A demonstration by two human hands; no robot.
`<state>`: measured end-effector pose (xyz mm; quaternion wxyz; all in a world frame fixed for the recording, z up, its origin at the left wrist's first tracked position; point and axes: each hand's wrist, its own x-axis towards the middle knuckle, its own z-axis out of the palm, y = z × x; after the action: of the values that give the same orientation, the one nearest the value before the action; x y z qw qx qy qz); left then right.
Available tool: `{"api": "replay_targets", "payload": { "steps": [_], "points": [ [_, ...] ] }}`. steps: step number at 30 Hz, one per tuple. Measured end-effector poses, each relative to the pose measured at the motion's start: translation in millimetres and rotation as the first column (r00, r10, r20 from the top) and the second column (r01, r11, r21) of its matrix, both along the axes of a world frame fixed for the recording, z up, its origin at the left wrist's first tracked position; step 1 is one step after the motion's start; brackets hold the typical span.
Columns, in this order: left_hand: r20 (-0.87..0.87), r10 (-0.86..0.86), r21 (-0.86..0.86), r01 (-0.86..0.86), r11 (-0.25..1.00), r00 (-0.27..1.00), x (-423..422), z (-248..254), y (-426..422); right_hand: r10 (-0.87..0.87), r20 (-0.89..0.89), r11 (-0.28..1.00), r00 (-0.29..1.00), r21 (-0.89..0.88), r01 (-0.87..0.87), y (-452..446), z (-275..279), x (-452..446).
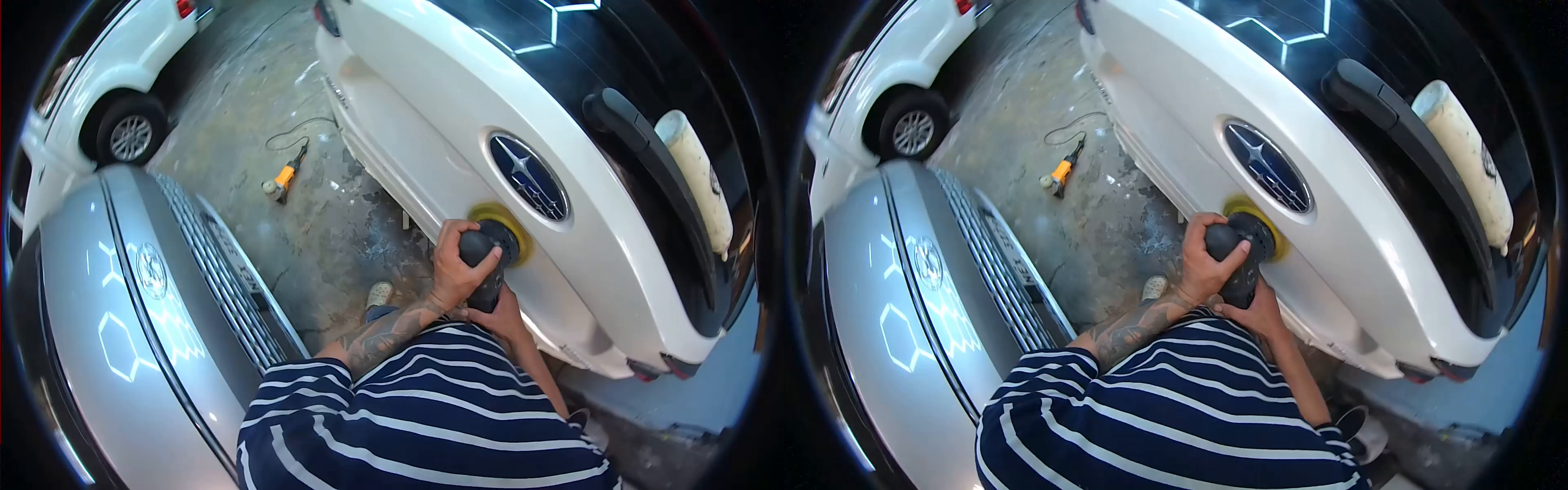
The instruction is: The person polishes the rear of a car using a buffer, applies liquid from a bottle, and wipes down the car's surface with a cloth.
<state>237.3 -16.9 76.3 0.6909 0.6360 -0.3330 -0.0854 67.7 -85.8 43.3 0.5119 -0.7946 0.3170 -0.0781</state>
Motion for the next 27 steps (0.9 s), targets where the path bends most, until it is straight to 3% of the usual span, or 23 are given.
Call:
{"api": "replay_targets", "payload": {
  "steps": [5, 7, 8, 9, 11, 14, 16, 19, 20, 22, 24, 26, 27],
  "points": [
    [0.163, -0.083, -0.047, 0.092, 0.995, 0.983, 55.8, 8.9, -4.6, -0.141, 0.035, 0.984, 0.989, 0.111, 0.137, 29.6, -56.5, -7.0],
    [0.176, -0.131, -0.039, 0.140, 0.989, 0.976, 64.6, 13.2, -9.1, -0.288, -0.045, 0.899, 0.957, 0.332, 0.286, 45.4, -78.0, -6.4],
    [0.165, -0.114, -0.053, 0.124, 0.991, 0.980, 68.2, 13.8, -10.5, -0.233, -0.121, 0.964, 0.965, 0.102, 0.245, 45.6, -89.3, -6.3],
    [0.153, -0.094, -0.065, 0.105, 0.992, 0.984, 71.5, 14.8, -12.1, -0.265, -0.112, 0.955, 0.958, 0.105, 0.277, 51.3, -89.1, 0.1],
    [0.183, -0.141, -0.062, 0.155, 0.986, 0.973, 79.5, 19.1, -13.2, -0.331, -0.084, 0.942, 0.940, -0.086, 0.324, 63.7, -77.5, 20.4],
    [0.214, -0.196, -0.018, 0.205, 0.979, 0.957, 86.4, 19.9, -5.7, -0.320, -0.242, 0.941, 0.916, 0.028, 0.337, 75.6, -71.1, 32.0],
    [0.220, -0.242, 0.006, 0.246, 0.969, 0.945, 87.8, 17.3, -9.8, -0.400, -0.207, 0.914, 0.893, -0.022, 0.405, 77.6, -73.7, 33.8],
    [0.073, -0.155, 0.008, 0.155, 0.988, 0.985, 95.7, 9.1, -9.7, -0.500, 0.014, 0.851, 0.866, -0.176, 0.494, 79.0, -85.1, 42.9],
    [0.068, -0.149, 0.016, 0.148, 0.989, 0.987, 97.2, 9.9, -9.7, -0.514, 0.051, 0.848, 0.856, -0.121, 0.517, 77.1, -86.2, 48.1],
    [0.040, -0.198, -0.015, 0.199, 0.980, 0.979, 101.9, 0.0, -7.8, -0.525, 0.088, 0.843, 0.846, -0.085, 0.532, 71.5, -90.1, 54.3],
    [-0.012, -0.291, -0.157, 0.285, 0.946, 0.957, 114.2, -13.9, -5.7, -0.549, 0.085, 0.824, 0.831, -0.110, 0.556, 68.5, -91.6, 56.0],
    [-0.172, -0.513, -0.336, 0.439, 0.833, 0.841, 120.3, -12.6, 9.2, -0.551, 0.143, 0.823, 0.822, -0.071, 0.564, 71.8, -89.7, 60.9],
    [-0.235, -0.511, -0.315, 0.433, 0.845, 0.827, 115.8, -18.8, 21.4, -0.569, 0.147, 0.808, 0.809, -0.084, 0.583, 71.4, -87.9, 62.6]
  ]
}}
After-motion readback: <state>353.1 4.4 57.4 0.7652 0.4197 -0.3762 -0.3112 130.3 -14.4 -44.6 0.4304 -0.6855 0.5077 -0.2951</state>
